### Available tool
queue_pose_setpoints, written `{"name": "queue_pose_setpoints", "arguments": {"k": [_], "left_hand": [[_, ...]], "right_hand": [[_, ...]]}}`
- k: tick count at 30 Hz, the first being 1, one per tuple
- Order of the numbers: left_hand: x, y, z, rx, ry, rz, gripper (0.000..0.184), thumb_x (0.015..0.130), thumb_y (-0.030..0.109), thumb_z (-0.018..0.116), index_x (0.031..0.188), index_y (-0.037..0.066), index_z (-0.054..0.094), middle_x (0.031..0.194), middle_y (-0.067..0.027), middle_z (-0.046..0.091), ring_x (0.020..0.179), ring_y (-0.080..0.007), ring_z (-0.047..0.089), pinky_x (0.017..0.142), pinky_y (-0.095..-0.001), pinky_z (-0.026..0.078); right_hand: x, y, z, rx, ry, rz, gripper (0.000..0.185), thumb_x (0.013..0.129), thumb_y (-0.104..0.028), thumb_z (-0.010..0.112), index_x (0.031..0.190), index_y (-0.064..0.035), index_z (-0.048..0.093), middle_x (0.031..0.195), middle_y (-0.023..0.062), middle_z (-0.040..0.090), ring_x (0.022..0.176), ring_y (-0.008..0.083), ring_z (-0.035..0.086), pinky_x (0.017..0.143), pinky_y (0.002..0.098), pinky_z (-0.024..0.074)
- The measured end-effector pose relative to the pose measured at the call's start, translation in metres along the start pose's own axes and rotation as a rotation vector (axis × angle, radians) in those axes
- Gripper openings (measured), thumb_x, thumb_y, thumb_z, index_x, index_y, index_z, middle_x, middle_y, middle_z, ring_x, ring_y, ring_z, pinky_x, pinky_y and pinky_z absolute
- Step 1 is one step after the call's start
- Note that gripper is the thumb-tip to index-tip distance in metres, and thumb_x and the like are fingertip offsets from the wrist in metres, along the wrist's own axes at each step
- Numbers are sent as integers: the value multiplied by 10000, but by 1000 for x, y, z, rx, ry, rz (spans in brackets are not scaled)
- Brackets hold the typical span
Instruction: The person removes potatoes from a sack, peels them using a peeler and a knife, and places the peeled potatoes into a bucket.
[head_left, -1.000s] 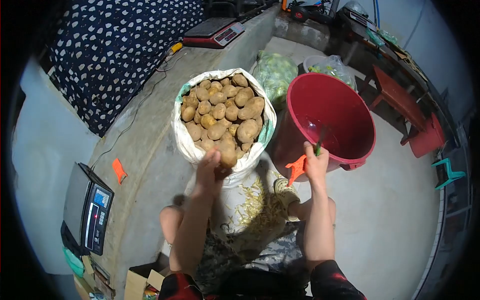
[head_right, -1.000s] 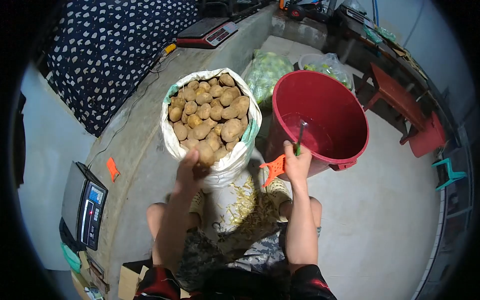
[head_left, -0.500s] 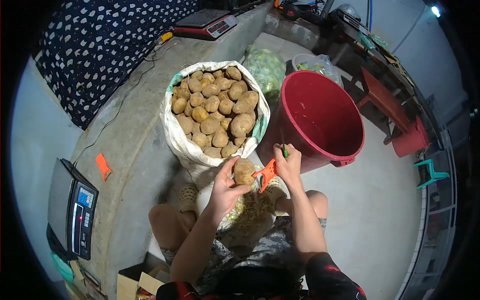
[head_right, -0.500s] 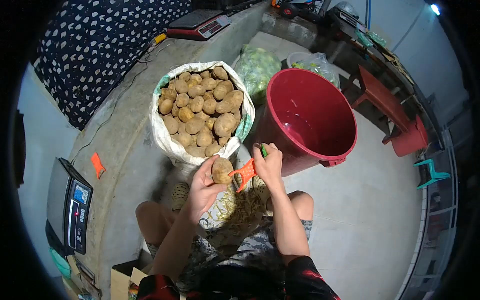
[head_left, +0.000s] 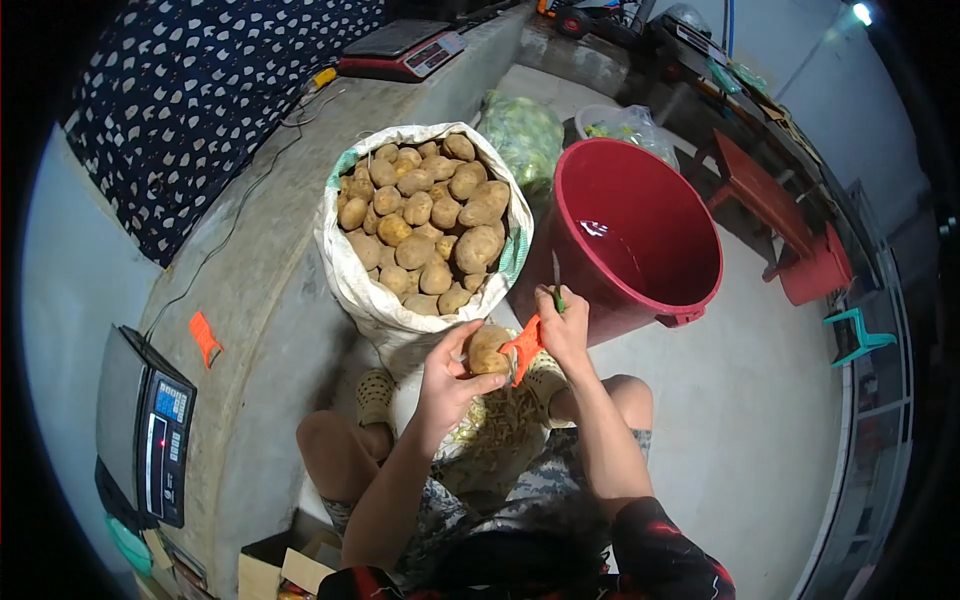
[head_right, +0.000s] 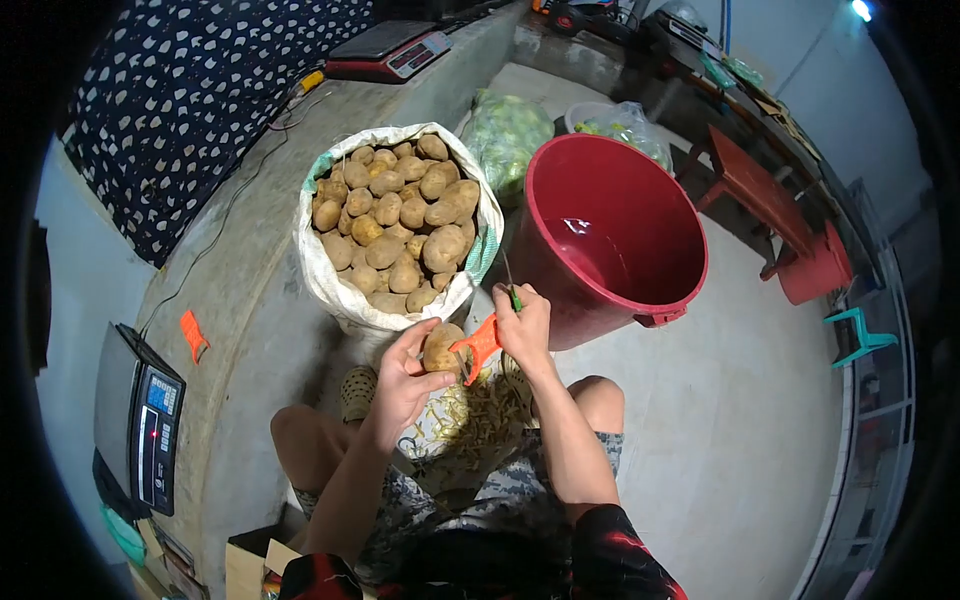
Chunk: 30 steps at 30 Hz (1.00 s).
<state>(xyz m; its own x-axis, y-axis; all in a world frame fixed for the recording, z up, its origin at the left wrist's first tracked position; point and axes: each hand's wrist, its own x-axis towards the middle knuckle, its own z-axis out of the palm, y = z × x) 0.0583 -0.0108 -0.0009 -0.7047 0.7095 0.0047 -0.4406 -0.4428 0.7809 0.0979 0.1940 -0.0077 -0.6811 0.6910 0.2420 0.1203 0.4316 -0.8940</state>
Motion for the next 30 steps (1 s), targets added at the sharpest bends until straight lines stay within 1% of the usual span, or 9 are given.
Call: {"name": "queue_pose_setpoints", "arguments": {"k": [8, 11, 13, 17, 20, 23, 26, 28, 30], "left_hand": [[2, -16, -3, -330, 37, -160, 706, 750, -141, 719, 1377, -105, 398, 1287, -142, 560, 1151, -206, 586, 998, -335, 489], [2, -17, -8, -180, -29, -136, 684, 756, -116, 734, 1362, -100, 418, 1261, -141, 583, 1132, -205, 595, 990, -338, 488], [2, -12, -8, 69, -99, -102, 693, 737, -103, 764, 1349, -83, 438, 1216, -141, 612, 1105, -204, 607, 972, -341, 493], [1, -13, -15, 107, -141, -100, 707, 710, -80, 802, 1332, -67, 466, 1192, -137, 624, 1097, -203, 612, 962, -340, 496], [1, -9, -10, 174, -169, -89, 707, 686, -70, 828, 1309, -57, 493, 1195, -134, 623, 1108, -205, 606, 966, -344, 493], [-5, -1, -4, 192, -207, -30, 781, 625, -57, 857, 1318, -57, 496, 1195, -115, 620, 1100, -201, 605, 970, -340, 488], [-8, 8, -10, 105, -328, -205, 850, 593, -17, 867, 1346, -57, 476, 1186, -94, 620, 1092, -198, 606, 971, -341, 484], [-6, -1, -12, 68, -134, -218, 855, 589, 29, 867, 1348, -58, 483, 1177, -75, 617, 1090, -193, 604, 964, -336, 481], [-3, -3, -11, 43, -111, -189, 772, 635, 68, 842, 1319, -66, 511, 1188, -86, 614, 1088, -189, 603, 961, -333, 479]], "right_hand": [[4, -23, -6, -103, 42, -189, 328, 889, -208, 622, 683, 41, 567, 592, 192, 419, 568, 319, 430, 554, 446, 305], [8, -25, -8, -137, 50, -159, 326, 892, -205, 618, 677, 36, 572, 592, 198, 424, 575, 338, 442, 551, 455, 309], [8, -27, -12, -199, 32, -177, 291, 853, -201, 630, 674, 24, 582, 599, 194, 446, 610, 347, 470, 572, 464, 334], [8, -31, -19, -288, 1, -281, 193, 752, -209, 654, 702, -23, 637, 639, 165, 499, 677, 332, 507, 669, 444, 374], [6, -47, -27, -336, -64, -379, 184, 760, -217, 651, 708, -41, 655, 647, 161, 504, 675, 332, 507, 678, 425, 370], [22, -16, -30, -435, -23, -311, 196, 776, -234, 652, 738, -46, 690, 640, 171, 524, 699, 340, 545, 678, 452, 397], [33, -8, -31, -389, 56, -156, 228, 807, -248, 649, 751, -35, 706, 644, 196, 535, 673, 361, 564, 633, 468, 423], [22, -32, -34, -156, -28, -142, 230, 818, -253, 640, 763, -45, 719, 634, 196, 521, 633, 371, 540, 597, 468, 409], [12, -43, -33, -203, -99, -210, 218, 824, -249, 636, 810, -59, 742, 632, 191, 517, 630, 371, 532, 593, 474, 399]]}}
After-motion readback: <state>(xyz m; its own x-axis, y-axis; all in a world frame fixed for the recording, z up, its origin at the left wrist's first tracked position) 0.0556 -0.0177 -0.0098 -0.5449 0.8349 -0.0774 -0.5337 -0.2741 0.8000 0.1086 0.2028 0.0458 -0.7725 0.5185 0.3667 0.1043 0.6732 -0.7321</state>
